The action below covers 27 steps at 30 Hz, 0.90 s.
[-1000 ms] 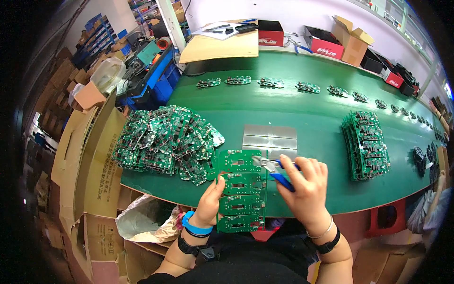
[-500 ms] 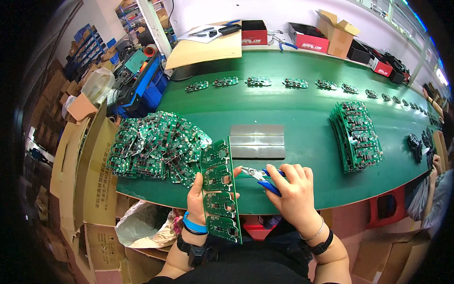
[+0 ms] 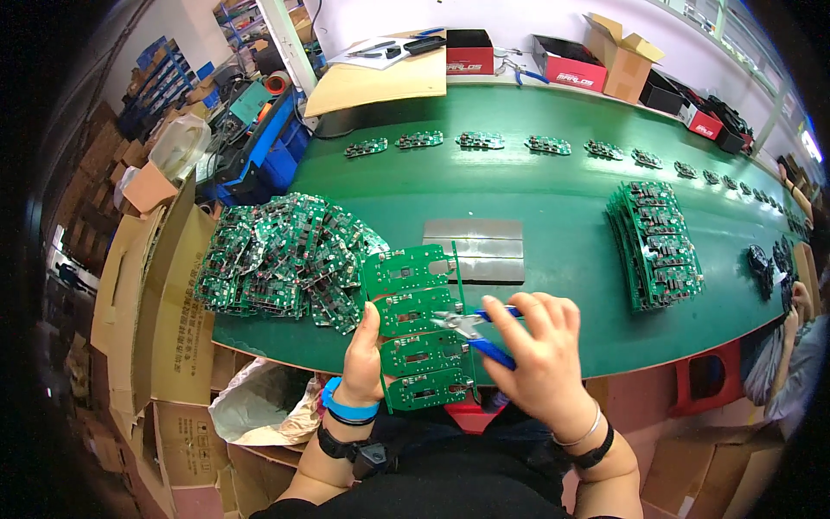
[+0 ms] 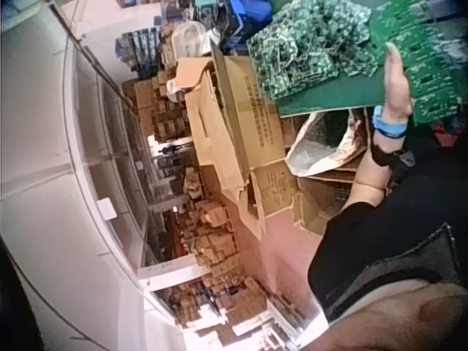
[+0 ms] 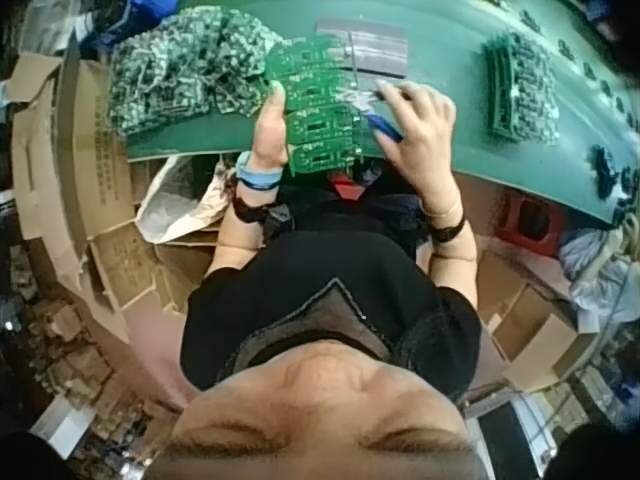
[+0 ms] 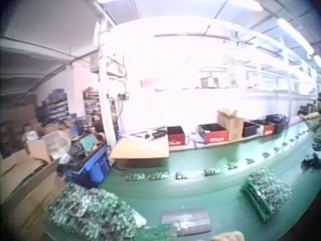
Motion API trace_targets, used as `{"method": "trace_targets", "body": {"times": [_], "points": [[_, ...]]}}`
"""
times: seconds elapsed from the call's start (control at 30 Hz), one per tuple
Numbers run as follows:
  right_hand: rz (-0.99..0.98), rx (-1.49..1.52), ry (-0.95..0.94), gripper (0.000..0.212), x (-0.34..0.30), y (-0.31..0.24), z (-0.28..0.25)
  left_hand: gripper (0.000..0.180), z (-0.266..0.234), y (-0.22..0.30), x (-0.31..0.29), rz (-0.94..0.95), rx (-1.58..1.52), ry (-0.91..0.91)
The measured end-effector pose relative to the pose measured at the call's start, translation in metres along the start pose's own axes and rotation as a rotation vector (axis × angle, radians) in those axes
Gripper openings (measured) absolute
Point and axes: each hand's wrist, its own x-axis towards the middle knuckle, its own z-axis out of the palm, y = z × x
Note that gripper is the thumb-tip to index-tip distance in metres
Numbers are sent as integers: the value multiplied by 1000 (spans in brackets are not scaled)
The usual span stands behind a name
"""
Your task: Assembling and preparing electronic circuit boards on a production line, including trimming leads and organizing components.
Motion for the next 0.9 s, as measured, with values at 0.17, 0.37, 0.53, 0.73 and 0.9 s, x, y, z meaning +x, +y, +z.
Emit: {"method": "trace_targets", "body": {"times": [0.17, 0.37, 0.53, 0.73, 0.9], "points": [[-33, -39, -32, 57, 5, -9, 5, 46, 11, 3, -3, 41, 75, 22], [-48, -62, -49, 58, 7, -11, 5, 46, 8, 1, -4, 92, 226, 64], [-53, -101, -61, 58, 5, -10, 6, 45, 8, 0, -3, 119, 266, 62], [-79, -130, -36, 56, 6, -9, 9, 44, 13, 4, -2, 105, 208, 74], [-75, -70, 82, 51, 3, -1, 11, 50, 8, 8, -4, 26, 149, -5]]}}
